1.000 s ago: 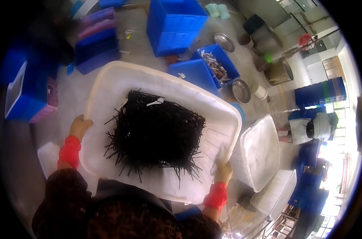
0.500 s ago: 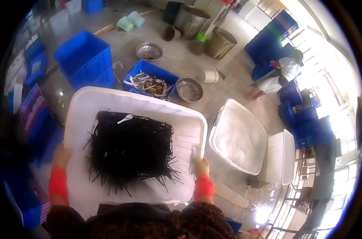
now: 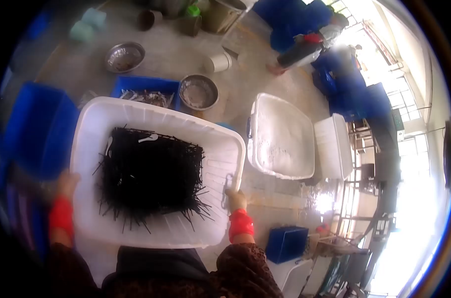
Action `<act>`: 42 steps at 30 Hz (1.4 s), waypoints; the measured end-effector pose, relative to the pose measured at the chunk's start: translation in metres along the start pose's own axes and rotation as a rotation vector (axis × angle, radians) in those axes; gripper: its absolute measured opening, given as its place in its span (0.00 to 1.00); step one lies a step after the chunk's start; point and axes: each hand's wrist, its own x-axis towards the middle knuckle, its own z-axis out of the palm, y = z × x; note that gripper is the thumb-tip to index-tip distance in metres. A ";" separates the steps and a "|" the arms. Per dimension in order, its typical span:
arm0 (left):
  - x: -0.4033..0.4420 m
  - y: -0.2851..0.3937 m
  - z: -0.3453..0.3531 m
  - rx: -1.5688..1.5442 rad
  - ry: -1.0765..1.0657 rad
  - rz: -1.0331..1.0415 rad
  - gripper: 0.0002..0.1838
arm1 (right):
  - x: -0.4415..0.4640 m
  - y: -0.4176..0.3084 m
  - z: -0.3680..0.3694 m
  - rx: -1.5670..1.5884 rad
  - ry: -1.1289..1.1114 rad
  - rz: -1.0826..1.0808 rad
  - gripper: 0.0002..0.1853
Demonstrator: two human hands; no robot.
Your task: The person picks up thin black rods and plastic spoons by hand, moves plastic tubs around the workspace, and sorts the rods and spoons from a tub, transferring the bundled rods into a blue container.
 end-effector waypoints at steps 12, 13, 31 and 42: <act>0.116 0.068 0.036 0.068 -0.072 -0.078 0.20 | 0.043 -0.081 0.058 -0.099 0.171 0.410 0.26; 0.120 0.068 0.036 0.064 -0.064 -0.069 0.20 | 0.046 -0.083 0.056 -0.136 0.220 0.373 0.26; -0.170 -0.025 -0.037 0.015 0.338 0.076 0.25 | -0.181 0.029 -0.036 0.111 0.123 0.184 0.32; -0.277 -0.143 -0.039 -0.682 -0.032 -0.389 0.26 | -0.221 0.217 0.032 0.341 -0.601 0.082 0.14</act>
